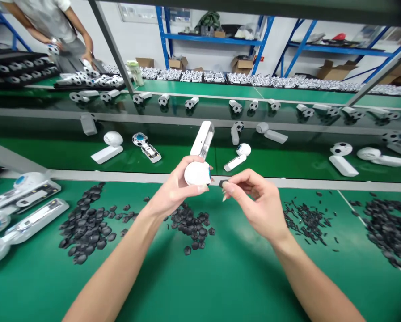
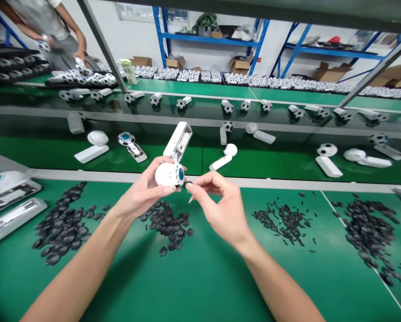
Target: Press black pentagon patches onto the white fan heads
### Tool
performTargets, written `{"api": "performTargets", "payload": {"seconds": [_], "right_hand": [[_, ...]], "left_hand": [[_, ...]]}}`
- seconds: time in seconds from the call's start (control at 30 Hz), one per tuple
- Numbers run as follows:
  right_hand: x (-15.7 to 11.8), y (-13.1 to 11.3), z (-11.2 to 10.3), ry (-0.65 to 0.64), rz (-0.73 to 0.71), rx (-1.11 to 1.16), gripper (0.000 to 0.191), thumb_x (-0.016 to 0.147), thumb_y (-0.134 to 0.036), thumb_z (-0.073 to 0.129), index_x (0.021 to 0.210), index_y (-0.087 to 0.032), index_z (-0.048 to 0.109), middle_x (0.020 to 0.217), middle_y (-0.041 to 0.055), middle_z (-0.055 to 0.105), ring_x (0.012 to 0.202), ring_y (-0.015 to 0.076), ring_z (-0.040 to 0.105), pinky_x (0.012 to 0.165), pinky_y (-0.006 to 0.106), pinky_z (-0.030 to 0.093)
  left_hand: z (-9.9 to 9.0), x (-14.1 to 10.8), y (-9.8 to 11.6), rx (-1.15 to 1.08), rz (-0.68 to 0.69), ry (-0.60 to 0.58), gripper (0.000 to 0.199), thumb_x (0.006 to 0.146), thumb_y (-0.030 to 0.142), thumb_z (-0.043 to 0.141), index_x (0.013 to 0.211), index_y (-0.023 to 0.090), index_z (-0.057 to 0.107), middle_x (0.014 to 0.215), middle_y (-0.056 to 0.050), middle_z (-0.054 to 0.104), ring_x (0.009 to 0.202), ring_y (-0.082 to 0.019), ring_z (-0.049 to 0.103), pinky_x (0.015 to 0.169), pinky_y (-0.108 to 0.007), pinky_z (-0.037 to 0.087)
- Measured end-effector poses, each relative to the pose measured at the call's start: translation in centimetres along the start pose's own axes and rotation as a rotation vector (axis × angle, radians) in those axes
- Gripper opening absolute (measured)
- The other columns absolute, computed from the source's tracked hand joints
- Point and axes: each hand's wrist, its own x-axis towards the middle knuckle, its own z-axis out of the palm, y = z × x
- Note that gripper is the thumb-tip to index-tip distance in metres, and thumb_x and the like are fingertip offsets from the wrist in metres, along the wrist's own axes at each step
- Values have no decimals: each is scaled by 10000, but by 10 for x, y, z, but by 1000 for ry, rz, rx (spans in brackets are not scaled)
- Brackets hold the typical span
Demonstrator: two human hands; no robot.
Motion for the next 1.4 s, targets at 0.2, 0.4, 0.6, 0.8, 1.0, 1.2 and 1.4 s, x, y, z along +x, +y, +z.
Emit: {"api": "performTargets", "payload": {"seconds": [0.2, 0.4, 0.6, 0.8, 1.0, 1.2, 1.4], "right_hand": [[5, 10, 5, -26, 134, 177, 196, 908, -323, 845, 811, -203, 725, 703, -13, 732, 620, 130, 704, 634, 225, 592], [7, 8, 1, -94, 195, 137, 270, 863, -388, 914, 790, -193, 741, 724, -5, 749, 623, 136, 703, 632, 236, 571], [7, -2, -8, -200, 235, 104, 290, 900, -420, 882, 800, -182, 749, 746, 13, 757, 668, 153, 724, 661, 242, 588], [4, 1, -5, -184, 284, 194, 256, 865, -397, 913, 841, -183, 775, 789, 21, 775, 735, 164, 762, 710, 228, 626], [3, -1, -11, -320, 254, 230, 156, 985, -342, 769, 988, -193, 818, 941, 44, 809, 859, 167, 797, 823, 233, 654], [9, 4, -15, -217, 246, 142, 197, 983, -366, 767, 1061, -185, 783, 946, 49, 791, 752, 163, 765, 701, 262, 661], [1, 19, -22, -179, 259, -139, 255, 971, -417, 734, 1040, -181, 803, 923, 70, 805, 736, 213, 764, 685, 321, 624]], "left_hand": [[19, -5, -11, 87, 122, -35, 291, 1068, 511, 654, 1263, 295, 641, 1221, -42, 607, 942, -158, 572, 799, -253, 485], [29, -8, -9, 341, 183, 57, 310, 1130, 539, 520, 1248, 278, 639, 1194, -43, 613, 982, -184, 565, 852, -289, 457], [36, -7, -9, 451, 239, 107, 270, 1103, 501, 591, 1156, 240, 639, 1119, -43, 650, 993, -195, 606, 810, -282, 484], [40, -8, -12, 486, 231, 197, 278, 973, 453, 777, 1107, 236, 667, 1068, -39, 679, 856, -169, 639, 693, -251, 503], [39, -5, -14, 440, 299, 295, 289, 856, 370, 868, 997, 211, 672, 914, -33, 698, 746, -156, 644, 579, -217, 489], [35, -3, -24, 196, 277, 271, 318, 864, 401, 865, 999, 199, 659, 986, -45, 697, 747, -160, 661, 641, -278, 643], [24, 8, -19, -165, 58, 312, 442, 733, 370, 877, 1006, 219, 564, 920, -38, 720, 780, -205, 726, 564, -252, 622]]}}
